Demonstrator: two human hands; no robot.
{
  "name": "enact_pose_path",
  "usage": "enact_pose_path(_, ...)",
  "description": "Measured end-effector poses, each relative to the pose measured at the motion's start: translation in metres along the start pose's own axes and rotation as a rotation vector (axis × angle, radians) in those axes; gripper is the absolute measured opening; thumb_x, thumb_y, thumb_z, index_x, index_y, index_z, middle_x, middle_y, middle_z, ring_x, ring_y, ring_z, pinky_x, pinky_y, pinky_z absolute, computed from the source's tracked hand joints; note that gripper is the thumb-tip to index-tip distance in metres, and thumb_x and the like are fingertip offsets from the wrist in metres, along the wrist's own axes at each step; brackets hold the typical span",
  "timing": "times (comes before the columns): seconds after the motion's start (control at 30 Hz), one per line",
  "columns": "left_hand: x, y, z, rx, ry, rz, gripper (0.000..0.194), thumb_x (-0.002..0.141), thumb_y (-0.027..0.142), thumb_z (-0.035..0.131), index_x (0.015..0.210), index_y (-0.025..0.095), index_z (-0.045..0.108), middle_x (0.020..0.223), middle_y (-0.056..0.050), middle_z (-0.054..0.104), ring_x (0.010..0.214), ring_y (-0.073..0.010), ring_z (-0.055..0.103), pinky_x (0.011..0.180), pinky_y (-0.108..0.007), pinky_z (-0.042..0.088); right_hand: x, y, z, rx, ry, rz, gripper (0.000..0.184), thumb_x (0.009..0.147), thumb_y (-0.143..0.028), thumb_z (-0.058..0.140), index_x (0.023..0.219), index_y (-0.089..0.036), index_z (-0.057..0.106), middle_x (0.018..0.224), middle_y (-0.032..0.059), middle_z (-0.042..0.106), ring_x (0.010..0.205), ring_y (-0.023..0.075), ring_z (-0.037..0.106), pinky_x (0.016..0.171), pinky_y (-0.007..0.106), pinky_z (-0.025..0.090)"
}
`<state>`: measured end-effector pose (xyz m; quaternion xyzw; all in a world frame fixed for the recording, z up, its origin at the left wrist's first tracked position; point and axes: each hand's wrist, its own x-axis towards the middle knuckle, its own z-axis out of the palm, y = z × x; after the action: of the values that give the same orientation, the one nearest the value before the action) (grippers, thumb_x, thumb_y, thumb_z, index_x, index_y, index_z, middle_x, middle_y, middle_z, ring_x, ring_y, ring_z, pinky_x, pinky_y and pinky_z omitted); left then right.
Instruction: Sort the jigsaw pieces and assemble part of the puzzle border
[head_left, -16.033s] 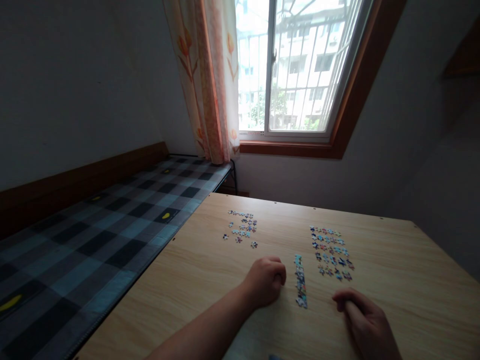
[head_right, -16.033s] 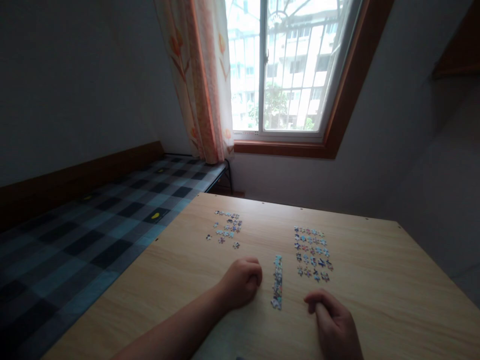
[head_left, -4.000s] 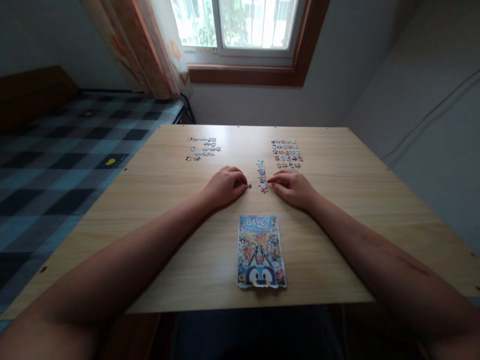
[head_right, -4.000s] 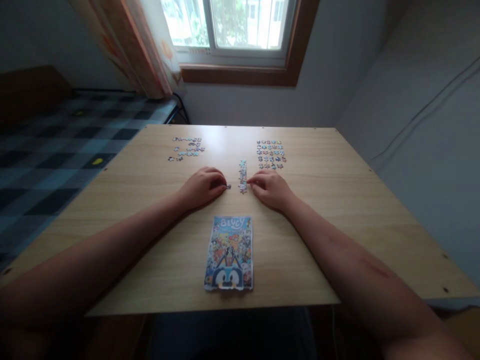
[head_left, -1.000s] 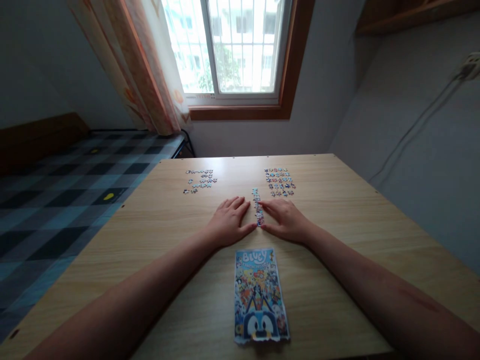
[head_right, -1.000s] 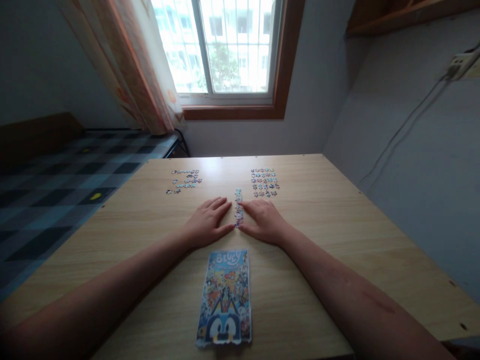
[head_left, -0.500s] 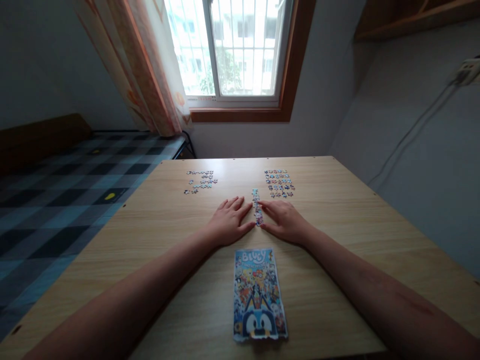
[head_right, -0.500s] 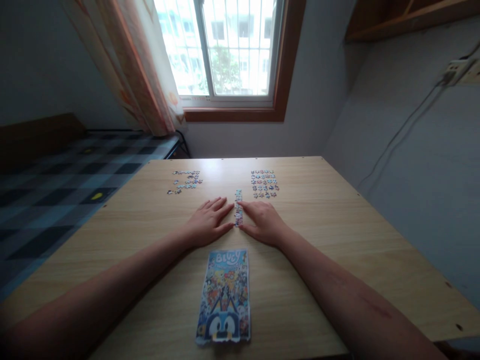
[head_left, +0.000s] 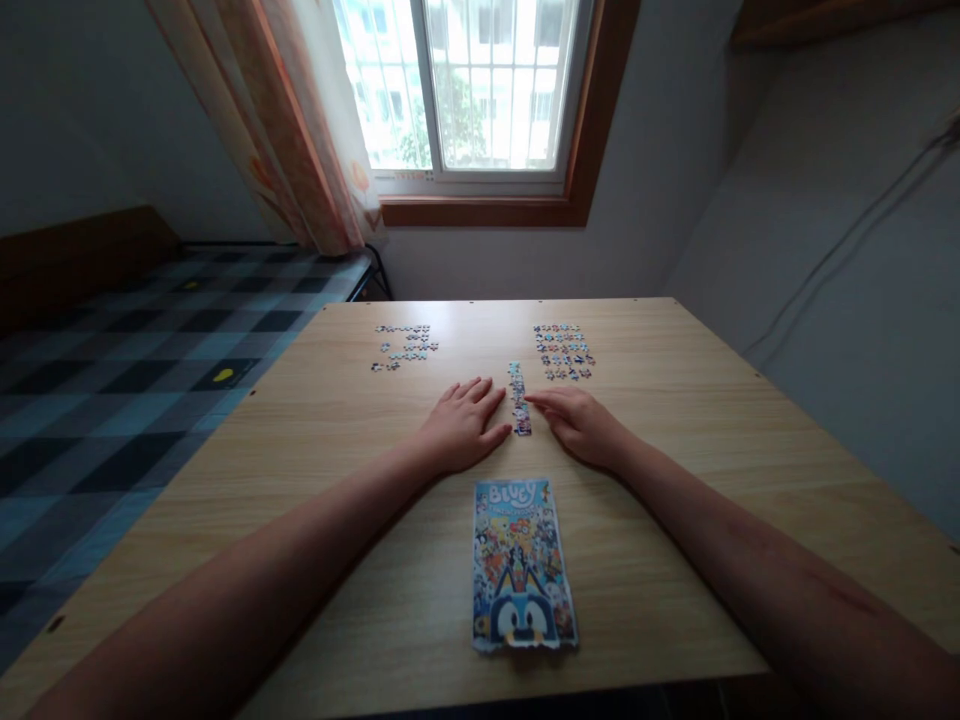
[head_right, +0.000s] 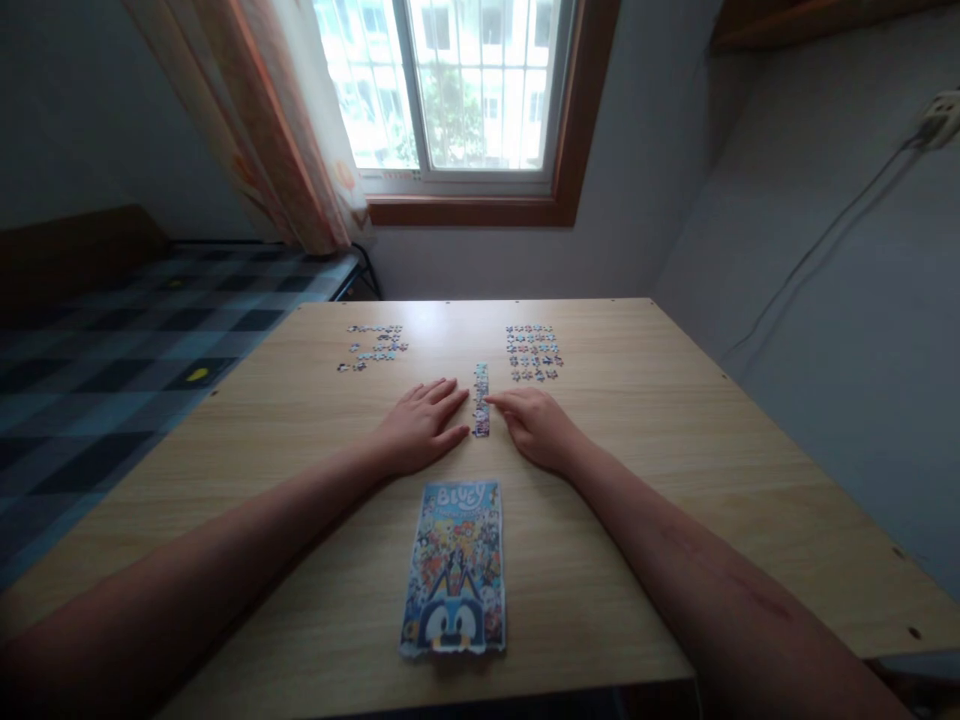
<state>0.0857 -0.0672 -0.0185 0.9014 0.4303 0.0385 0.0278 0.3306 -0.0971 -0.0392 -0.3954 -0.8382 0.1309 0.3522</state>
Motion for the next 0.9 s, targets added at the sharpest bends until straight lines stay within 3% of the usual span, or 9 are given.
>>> enact_pose_path(0.17, 0.0014, -0.0001, 0.0013, -0.026, 0.011, 0.017, 0.066, 0.097, 0.060, 0.037, 0.150, 0.021, 0.038, 0.160, -0.011, 0.032, 0.147, -0.0299, 0.027, 0.120, -0.048, 0.021, -0.0005, -0.0003, -0.0027, -0.043, -0.017, -0.050, 0.039, 0.089, -0.009, 0.051, 0.120, -0.024, 0.070, 0.118, 0.0074, 0.069, 0.108, 0.0233, 0.062, 0.098, 0.044, 0.049)
enact_pose_path(0.9, -0.0008, -0.0026, 0.0005, -0.031, 0.009, 0.042, 0.060, 0.098, 0.056, 0.036, 0.148, 0.022, 0.039, 0.159, -0.009, 0.034, 0.146, -0.0284, 0.028, 0.121, -0.045, 0.020, -0.0019, -0.0031, -0.0035, -0.053, -0.051, -0.023, 0.037, 0.088, -0.008, 0.052, 0.112, -0.026, 0.073, 0.117, 0.0045, 0.070, 0.109, 0.0226, 0.062, 0.101, 0.044, 0.047)
